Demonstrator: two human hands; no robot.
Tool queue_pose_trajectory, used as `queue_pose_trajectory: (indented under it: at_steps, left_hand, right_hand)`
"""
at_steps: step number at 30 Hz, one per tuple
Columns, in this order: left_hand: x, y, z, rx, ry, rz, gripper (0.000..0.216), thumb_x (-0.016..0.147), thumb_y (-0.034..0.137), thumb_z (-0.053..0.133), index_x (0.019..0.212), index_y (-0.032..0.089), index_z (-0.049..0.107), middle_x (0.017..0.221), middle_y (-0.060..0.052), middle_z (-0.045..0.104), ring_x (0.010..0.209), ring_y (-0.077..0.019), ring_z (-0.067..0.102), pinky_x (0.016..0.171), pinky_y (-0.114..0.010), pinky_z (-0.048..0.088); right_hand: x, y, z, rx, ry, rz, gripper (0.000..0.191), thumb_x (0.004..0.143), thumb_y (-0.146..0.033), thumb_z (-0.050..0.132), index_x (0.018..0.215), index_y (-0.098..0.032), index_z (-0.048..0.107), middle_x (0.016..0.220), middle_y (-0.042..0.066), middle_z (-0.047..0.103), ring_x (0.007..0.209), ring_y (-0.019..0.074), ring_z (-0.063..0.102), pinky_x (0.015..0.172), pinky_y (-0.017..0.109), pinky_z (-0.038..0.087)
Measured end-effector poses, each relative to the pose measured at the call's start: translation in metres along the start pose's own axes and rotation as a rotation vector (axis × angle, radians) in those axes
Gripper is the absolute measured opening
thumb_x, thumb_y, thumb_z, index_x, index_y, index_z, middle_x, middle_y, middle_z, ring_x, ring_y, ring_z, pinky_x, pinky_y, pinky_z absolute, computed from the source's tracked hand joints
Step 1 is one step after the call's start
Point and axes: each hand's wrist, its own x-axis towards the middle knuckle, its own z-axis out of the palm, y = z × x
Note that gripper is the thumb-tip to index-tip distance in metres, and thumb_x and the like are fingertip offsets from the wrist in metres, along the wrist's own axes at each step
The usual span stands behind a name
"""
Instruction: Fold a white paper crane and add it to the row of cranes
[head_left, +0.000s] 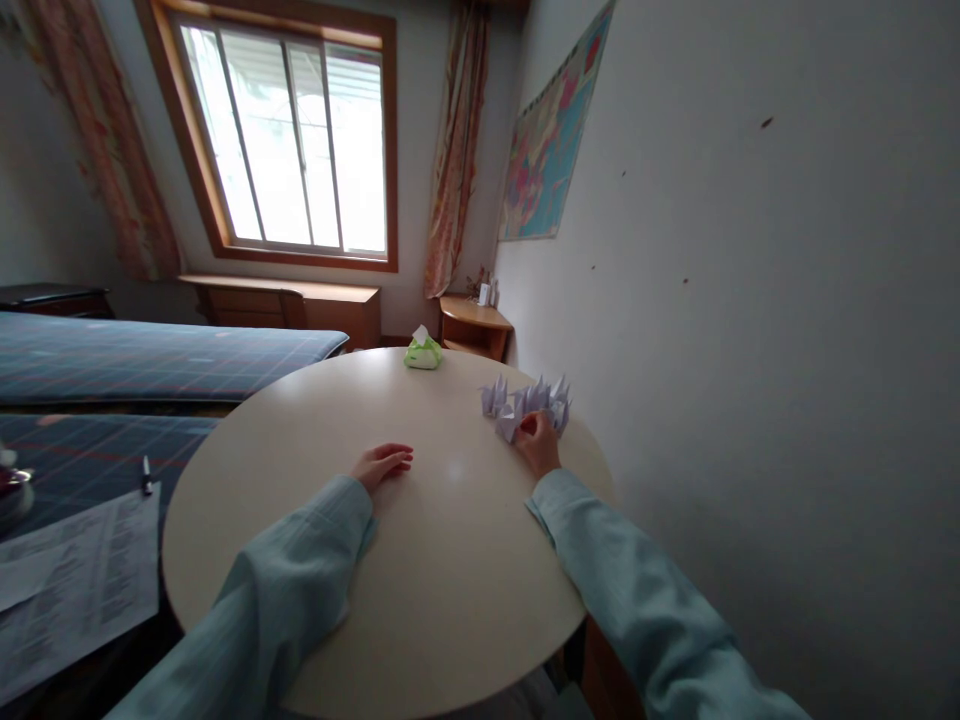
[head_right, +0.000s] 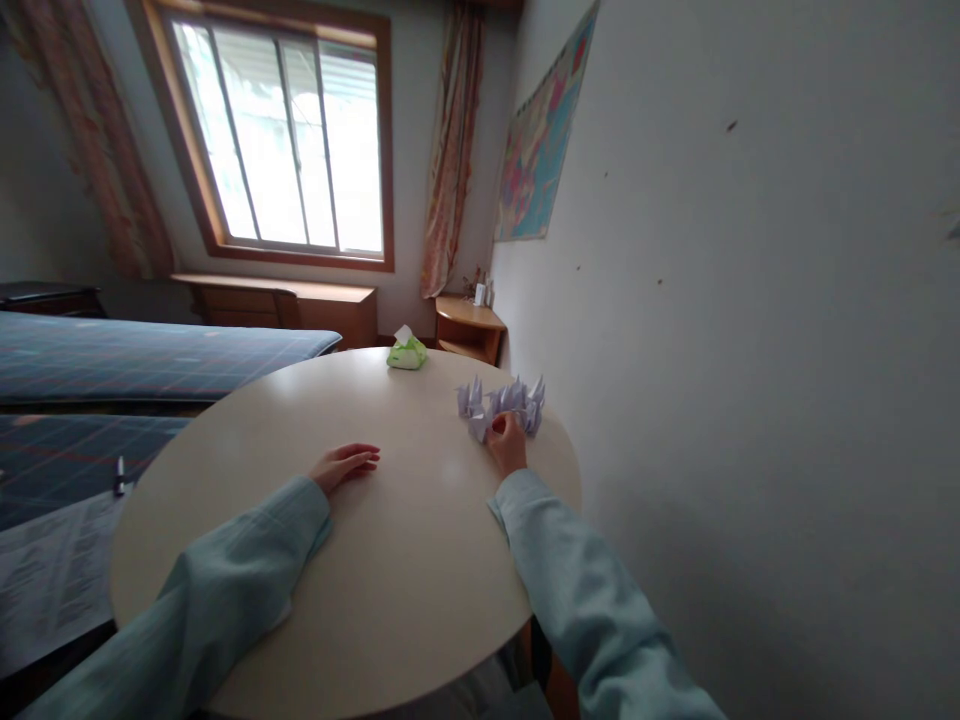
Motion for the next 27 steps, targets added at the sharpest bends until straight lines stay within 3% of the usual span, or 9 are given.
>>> queue_pose_trajectory:
  at_steps: [7,12,19,21,24,27]
  left_hand:
    - [0.000,-0.001,-0.001,0.036,-0.013,0.012,0.044,0.035,0.039,0.073,0.070,0.014,0.062,0.069,-0.004,0.062,0.061,-0.0111,0.056,0.061,-0.024,0.042]
    - [0.001,-0.002,-0.003,0.050,-0.028,0.019,0.043,0.038,0.038,0.072,0.072,0.014,0.062,0.071,-0.004,0.063,0.062,-0.0120,0.056,0.062,-0.025,0.042]
    - [0.002,-0.003,-0.002,0.010,-0.017,0.010,0.039,0.038,0.034,0.074,0.068,0.013,0.061,0.066,-0.002,0.061,0.059,-0.0099,0.055,0.062,-0.024,0.042]
    - [0.002,-0.003,-0.002,0.008,-0.014,0.009,0.038,0.038,0.033,0.073,0.068,0.013,0.061,0.066,-0.002,0.061,0.058,-0.0096,0.054,0.061,-0.024,0.042]
    - [0.002,-0.003,-0.002,0.012,-0.014,0.004,0.040,0.037,0.034,0.074,0.068,0.013,0.061,0.065,-0.002,0.061,0.058,-0.0098,0.054,0.060,-0.024,0.041]
    - [0.002,-0.003,-0.001,0.020,-0.015,0.004,0.040,0.037,0.034,0.073,0.069,0.013,0.061,0.066,-0.002,0.061,0.059,-0.0101,0.055,0.060,-0.024,0.041]
  right_hand:
    - [-0.001,-0.008,-0.002,-0.093,-0.040,-0.037,0.004,0.065,-0.021,0.046,0.065,-0.018,0.044,0.058,0.000,0.050,0.054,0.0124,0.047,0.056,0.027,0.041]
    - [-0.004,-0.007,-0.005,-0.001,0.039,-0.045,0.006,0.064,-0.016,0.044,0.069,-0.017,0.045,0.071,0.003,0.055,0.064,0.0134,0.050,0.064,0.030,0.043]
    - [0.002,0.005,-0.023,-0.159,0.521,-0.055,0.016,0.064,-0.015,0.040,0.078,-0.016,0.049,0.101,0.011,0.047,0.100,0.0211,0.041,0.087,0.041,0.031]
    - [0.005,0.015,-0.023,-0.209,0.514,-0.016,0.021,0.066,-0.019,0.040,0.082,-0.015,0.053,0.110,0.012,0.042,0.106,0.0231,0.037,0.090,0.043,0.028]
    - [0.008,0.026,-0.021,-0.217,0.372,0.036,0.026,0.067,-0.025,0.041,0.086,-0.015,0.055,0.099,0.012,0.051,0.100,0.0243,0.043,0.085,0.044,0.032]
    - [0.009,0.019,-0.025,-0.215,0.445,0.000,0.034,0.070,-0.028,0.042,0.099,-0.012,0.051,0.101,0.015,0.051,0.101,0.0253,0.043,0.085,0.044,0.033]
